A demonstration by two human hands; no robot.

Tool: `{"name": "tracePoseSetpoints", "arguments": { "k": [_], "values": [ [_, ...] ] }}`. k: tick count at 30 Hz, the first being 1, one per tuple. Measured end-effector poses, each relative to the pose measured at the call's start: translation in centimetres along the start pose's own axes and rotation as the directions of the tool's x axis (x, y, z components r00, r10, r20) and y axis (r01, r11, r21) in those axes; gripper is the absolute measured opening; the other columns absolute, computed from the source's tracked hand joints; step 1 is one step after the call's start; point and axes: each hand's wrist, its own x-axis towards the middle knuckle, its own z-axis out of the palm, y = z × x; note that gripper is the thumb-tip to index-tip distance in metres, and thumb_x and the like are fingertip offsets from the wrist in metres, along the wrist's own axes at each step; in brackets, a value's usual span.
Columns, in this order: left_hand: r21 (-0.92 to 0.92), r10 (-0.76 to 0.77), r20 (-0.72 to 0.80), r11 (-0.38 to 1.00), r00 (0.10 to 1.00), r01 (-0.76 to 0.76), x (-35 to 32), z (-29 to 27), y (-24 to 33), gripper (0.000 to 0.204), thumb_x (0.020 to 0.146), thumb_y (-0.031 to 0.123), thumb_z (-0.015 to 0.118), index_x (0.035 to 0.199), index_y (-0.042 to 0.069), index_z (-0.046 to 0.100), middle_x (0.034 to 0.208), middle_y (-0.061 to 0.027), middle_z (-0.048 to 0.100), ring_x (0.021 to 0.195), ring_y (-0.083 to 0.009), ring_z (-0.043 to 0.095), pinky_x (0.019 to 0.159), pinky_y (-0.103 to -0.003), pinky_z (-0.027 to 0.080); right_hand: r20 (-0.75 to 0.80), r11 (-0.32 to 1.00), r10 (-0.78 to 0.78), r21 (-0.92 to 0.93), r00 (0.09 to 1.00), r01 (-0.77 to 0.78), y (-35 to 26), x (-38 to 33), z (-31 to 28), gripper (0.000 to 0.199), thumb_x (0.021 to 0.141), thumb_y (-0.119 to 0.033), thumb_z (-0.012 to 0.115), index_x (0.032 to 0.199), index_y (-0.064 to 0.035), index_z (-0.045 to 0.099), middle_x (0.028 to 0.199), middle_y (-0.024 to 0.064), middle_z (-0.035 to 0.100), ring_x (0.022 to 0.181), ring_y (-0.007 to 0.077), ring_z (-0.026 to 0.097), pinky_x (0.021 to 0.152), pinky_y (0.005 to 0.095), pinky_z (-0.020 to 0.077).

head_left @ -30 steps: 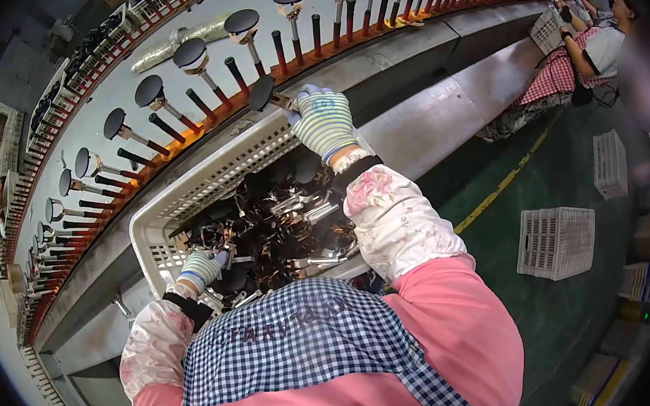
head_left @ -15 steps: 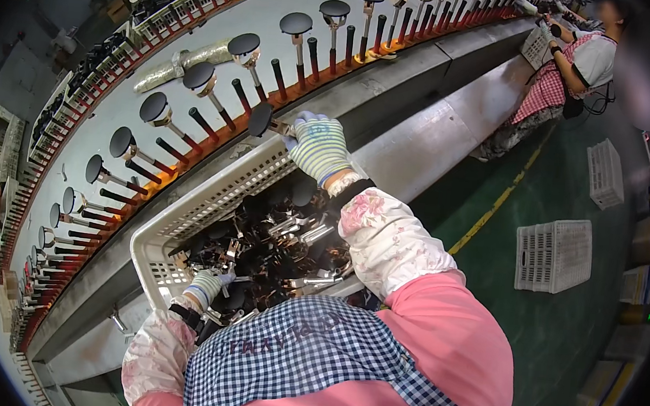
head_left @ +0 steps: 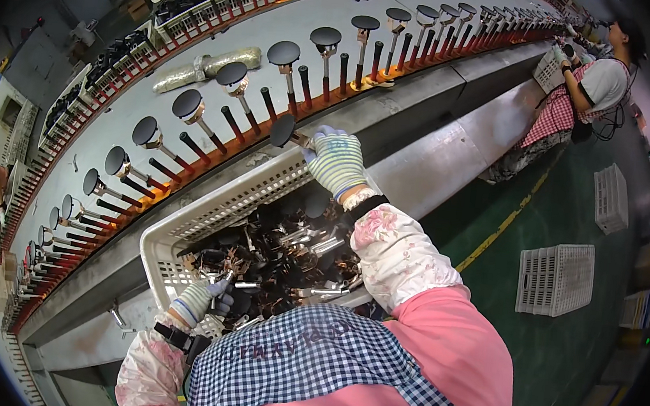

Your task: Picking flashlight components from a bin and placing them onto an assembly line conveyor.

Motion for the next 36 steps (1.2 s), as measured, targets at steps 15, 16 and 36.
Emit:
{"name": "tracePoseSetpoints", "arguments": {
  "k": [15, 16, 36],
  "values": [
    [0.027, 0.643, -0.030, 0.766, 0.765, -0.642, -5.5, 8.4, 5.3, 0.051, 0.099, 0.053, 0.065, 0.098, 0.003, 0.071, 0.084, -0.0062, 0.072, 0.066, -0.0122, 0.060, 0.062, -0.025, 0.044, -0.066, 1.000, -0.007, 0.012, 0.998, 0.008, 6.6, 4.0, -7.5, 0.019, 0.081, -0.027, 0.076, 0.085, -0.0087, 0.074, 0.094, 0.0108, 0.069, 0.088, 0.0322, 0.068, 0.079, 0.0464, 0.0541],
    [0.149, 0.592, -0.084, 0.803, 0.802, -0.577, -6.9, 8.7, 6.5, 0.051, 0.101, 0.053, 0.062, 0.097, 0.003, 0.070, 0.081, -0.0047, 0.071, 0.061, -0.0101, 0.055, 0.057, -0.024, 0.038, -0.005, 1.000, 0.010, 0.005, 1.000, -0.010, 6.9, 4.2, -9.0, 0.019, 0.083, -0.029, 0.074, 0.086, -0.0099, 0.076, 0.098, 0.0106, 0.070, 0.090, 0.0310, 0.068, 0.082, 0.0455, 0.0548],
    [0.236, 0.794, -0.489, 0.519, 0.361, -0.822, -12.3, 11.0, 6.2, 0.051, 0.101, 0.037, 0.066, 0.136, 0.001, 0.059, 0.124, -0.0105, 0.070, 0.114, -0.0196, 0.063, 0.106, -0.037, 0.045, 0.013, 0.999, 0.017, -0.027, 1.000, -0.017, 15.2, 9.0, -19.5, 0.027, 0.081, -0.030, 0.074, 0.090, -0.0049, 0.074, 0.111, 0.0111, 0.071, 0.098, 0.0318, 0.067, 0.085, 0.0464, 0.0528]
  ]
}}
